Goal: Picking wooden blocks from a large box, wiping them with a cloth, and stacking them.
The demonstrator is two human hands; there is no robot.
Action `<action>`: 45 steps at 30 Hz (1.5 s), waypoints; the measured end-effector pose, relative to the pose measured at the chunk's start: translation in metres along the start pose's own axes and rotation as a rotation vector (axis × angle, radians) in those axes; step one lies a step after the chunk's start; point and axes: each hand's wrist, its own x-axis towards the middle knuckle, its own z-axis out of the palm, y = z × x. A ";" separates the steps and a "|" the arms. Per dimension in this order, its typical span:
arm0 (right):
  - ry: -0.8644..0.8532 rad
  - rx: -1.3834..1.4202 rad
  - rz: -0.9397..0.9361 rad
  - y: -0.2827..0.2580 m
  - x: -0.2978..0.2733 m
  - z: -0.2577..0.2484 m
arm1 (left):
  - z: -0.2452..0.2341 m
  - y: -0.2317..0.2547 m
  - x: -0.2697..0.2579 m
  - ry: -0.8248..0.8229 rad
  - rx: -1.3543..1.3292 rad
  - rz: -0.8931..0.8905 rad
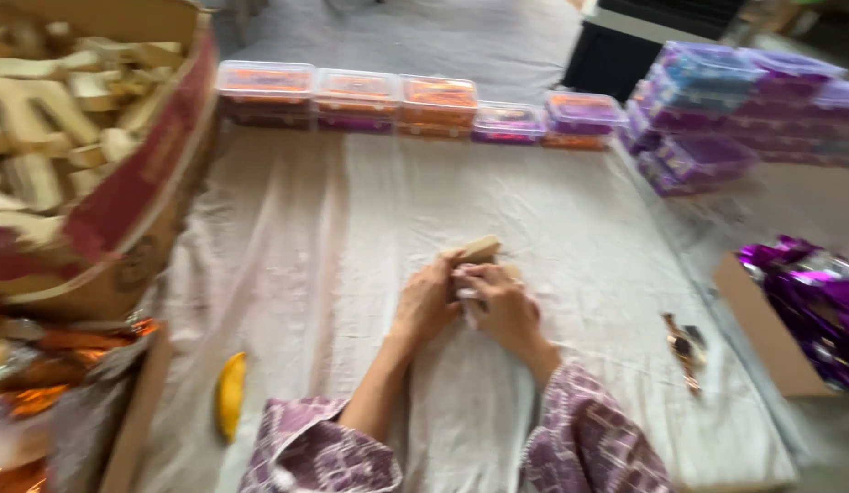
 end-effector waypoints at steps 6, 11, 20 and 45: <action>-0.003 0.024 0.064 0.027 -0.007 -0.012 | 0.004 0.009 0.005 -0.025 0.003 -0.043; 0.002 -0.125 0.110 0.009 0.000 -0.007 | 0.004 -0.001 0.001 0.012 0.030 -0.023; 0.044 -0.060 0.069 0.026 -0.005 -0.006 | 0.001 0.005 0.001 -0.009 0.019 -0.004; 0.016 0.002 -0.036 0.011 -0.002 0.003 | 0.005 -0.001 0.001 0.001 0.033 0.018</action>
